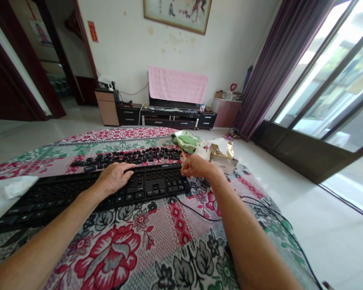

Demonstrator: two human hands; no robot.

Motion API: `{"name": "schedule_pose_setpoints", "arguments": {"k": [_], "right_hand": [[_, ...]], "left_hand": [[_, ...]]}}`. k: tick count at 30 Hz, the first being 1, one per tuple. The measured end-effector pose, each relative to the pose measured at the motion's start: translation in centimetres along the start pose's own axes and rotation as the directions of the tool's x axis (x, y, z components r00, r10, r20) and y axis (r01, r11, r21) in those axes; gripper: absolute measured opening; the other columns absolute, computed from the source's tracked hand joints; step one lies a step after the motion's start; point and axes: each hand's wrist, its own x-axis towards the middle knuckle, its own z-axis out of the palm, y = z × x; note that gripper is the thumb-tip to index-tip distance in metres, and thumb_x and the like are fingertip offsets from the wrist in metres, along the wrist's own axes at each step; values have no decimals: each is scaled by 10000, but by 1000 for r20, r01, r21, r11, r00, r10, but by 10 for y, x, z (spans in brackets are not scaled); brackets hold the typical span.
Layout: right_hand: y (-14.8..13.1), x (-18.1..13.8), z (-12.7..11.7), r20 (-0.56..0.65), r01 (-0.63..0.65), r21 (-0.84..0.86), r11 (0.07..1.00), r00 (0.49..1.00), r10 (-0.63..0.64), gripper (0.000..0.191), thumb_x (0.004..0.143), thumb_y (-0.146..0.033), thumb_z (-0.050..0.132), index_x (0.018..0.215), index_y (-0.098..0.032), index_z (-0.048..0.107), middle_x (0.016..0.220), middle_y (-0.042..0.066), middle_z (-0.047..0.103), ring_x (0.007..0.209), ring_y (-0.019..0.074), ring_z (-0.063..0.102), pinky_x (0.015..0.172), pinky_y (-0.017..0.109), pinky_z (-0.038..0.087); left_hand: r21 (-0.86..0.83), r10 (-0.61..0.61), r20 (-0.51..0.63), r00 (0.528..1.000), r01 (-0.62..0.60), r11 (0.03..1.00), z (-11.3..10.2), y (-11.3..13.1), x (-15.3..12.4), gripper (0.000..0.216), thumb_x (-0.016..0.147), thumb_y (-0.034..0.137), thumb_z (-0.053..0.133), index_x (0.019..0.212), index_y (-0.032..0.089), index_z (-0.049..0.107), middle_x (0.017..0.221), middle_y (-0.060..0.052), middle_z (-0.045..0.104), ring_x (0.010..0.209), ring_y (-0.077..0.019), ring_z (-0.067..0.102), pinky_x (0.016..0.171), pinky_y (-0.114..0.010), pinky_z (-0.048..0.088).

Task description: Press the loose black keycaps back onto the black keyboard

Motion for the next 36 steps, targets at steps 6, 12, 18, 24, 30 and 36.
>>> {"name": "schedule_pose_setpoints", "arguments": {"k": [6,12,18,24,30,36], "right_hand": [[4,0,0,3,9,27,1000,1000,-9,153,685,-254,522,683,-153,638,557,-2,596,520,87,515,506,199,396],[5,0,0,65,-36,58,998,997,32,144,676,-267,526,673,-163,626,557,7,606,529,104,529,519,222,404],[0,-3,-4,105,-79,78,994,992,71,146,665,-278,524,647,-158,606,574,24,609,549,121,540,538,241,413],[4,-4,-4,160,-96,118,988,984,77,133,658,-278,526,635,-163,588,568,20,602,560,126,545,548,246,415],[6,-4,-3,162,-85,131,988,985,64,111,657,-268,523,620,-174,570,557,-7,584,549,110,530,542,235,408],[9,-4,-2,158,-77,124,989,986,57,119,658,-267,529,683,-176,602,583,2,604,567,121,548,547,245,421]], "left_hand": [[-36,-14,4,1000,14,999,-5,2,-4,353,773,301,403,1066,240,589,1029,-34,628,934,-192,563,845,-293,405],[-64,-11,-33,999,9,998,-5,7,-9,330,776,276,416,1054,255,593,1014,-21,634,958,-173,553,876,-285,391],[-83,-23,-33,999,21,996,-8,11,-13,305,776,261,430,1028,266,601,1002,-11,637,958,-159,550,895,-278,377],[-90,0,-20,1000,-2,996,-11,12,-16,289,770,278,433,981,249,627,968,-34,650,933,-182,567,860,-309,402],[-160,48,63,997,-38,986,-19,-2,-14,318,760,299,441,1028,255,606,1022,-18,633,948,-176,570,862,-294,400],[-242,95,95,991,-70,968,-21,-16,-10,333,731,287,471,1035,258,602,1027,6,631,974,-148,560,871,-245,388]]}}
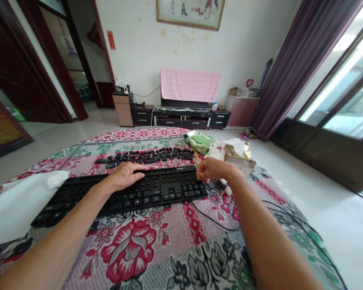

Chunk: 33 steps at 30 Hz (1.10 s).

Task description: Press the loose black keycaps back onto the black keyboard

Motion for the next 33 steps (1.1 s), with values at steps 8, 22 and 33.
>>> {"name": "schedule_pose_setpoints", "arguments": {"k": [8,22,33], "right_hand": [[2,0,0,14,-1,36,999,1000,0,142,659,-273,537,732,-175,610,596,5,611,586,128,562,571,258,439],[-6,-3,-1,22,2,55,998,1000,-3,126,652,-265,549,718,-173,602,597,13,604,583,132,554,574,265,439],[-2,-2,-1,27,6,40,999,1000,-7,142,664,-284,543,735,-174,598,609,6,606,591,124,558,574,251,440]], "left_hand": [[-72,9,35,999,-7,997,-3,-6,0,347,707,254,491,1037,269,598,1035,27,627,989,-134,549,885,-238,376],[-83,-44,61,997,49,995,-5,-4,1,343,698,256,508,1027,272,605,1014,29,636,948,-140,569,872,-243,384],[-64,-49,58,997,53,997,-6,-2,1,338,698,250,503,1018,282,608,1018,44,633,951,-136,567,881,-238,381]]}}
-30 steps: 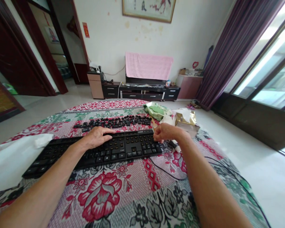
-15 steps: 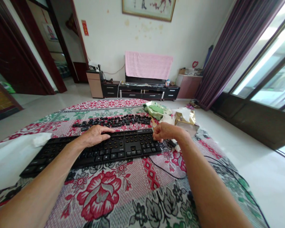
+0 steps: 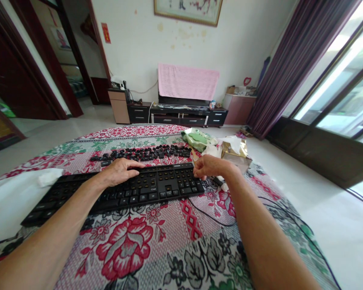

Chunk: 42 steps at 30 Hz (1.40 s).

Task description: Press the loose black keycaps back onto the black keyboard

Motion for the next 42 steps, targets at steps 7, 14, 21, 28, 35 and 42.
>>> {"name": "schedule_pose_setpoints", "arguments": {"k": [7,14,21,28,35,42], "right_hand": [[-2,-1,0,-4,3,11,1000,1000,-3,130,662,-268,545,731,-172,598,594,7,602,585,126,556,568,250,440],[-2,-1,0,-3,4,12,1000,1000,-4,122,663,-255,541,736,-172,595,598,6,597,580,119,552,563,243,439],[0,0,0,6,16,4,1000,1000,-16,127,664,-271,537,726,-177,595,617,10,606,590,128,556,577,258,440],[-3,-1,0,11,5,-21,1000,1000,-5,142,668,-288,534,726,-171,590,616,9,599,599,127,554,584,256,437],[-6,-2,0,10,-12,-26,1000,1000,13,135,671,-281,537,730,-170,588,610,11,593,592,125,552,582,255,440],[-5,-1,0,11,-10,14,1000,1000,10,121,662,-262,543,724,-167,585,611,10,592,593,126,556,580,258,445]], "left_hand": [[2,14,-18,1000,-14,1000,1,-1,0,341,693,253,499,1012,276,614,997,35,643,947,-139,570,872,-227,383],[6,24,-21,999,-24,1000,1,-2,0,343,689,253,499,1011,265,617,990,21,646,938,-142,575,865,-230,385],[0,25,-19,1000,-25,1000,1,-2,1,335,691,257,501,1005,262,620,995,29,644,926,-138,578,867,-224,382],[-12,37,-9,999,-37,999,0,-2,0,343,696,262,497,1017,251,616,1000,22,643,937,-141,573,873,-219,373],[-6,27,-5,1000,-27,1000,0,-2,1,347,695,265,497,1022,256,613,1000,23,643,940,-141,571,877,-221,369],[1,16,-3,1000,-16,1000,0,0,0,347,695,263,495,1020,254,614,1000,20,643,942,-141,571,867,-219,375]]}}
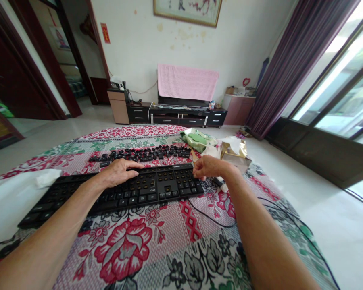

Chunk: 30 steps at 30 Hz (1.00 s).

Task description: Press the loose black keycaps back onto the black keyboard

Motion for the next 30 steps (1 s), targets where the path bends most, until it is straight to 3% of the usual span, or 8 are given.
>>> {"name": "schedule_pose_setpoints", "arguments": {"k": [30], "right_hand": [[2,-2,-1,2,15,-19,1000,1000,-14,131,672,-276,535,728,-169,586,621,18,596,588,123,547,571,252,428]], "left_hand": [[-3,-13,4,1000,13,1000,1,-1,1,349,696,283,491,1024,277,609,1003,28,641,951,-143,567,859,-222,380]]}}
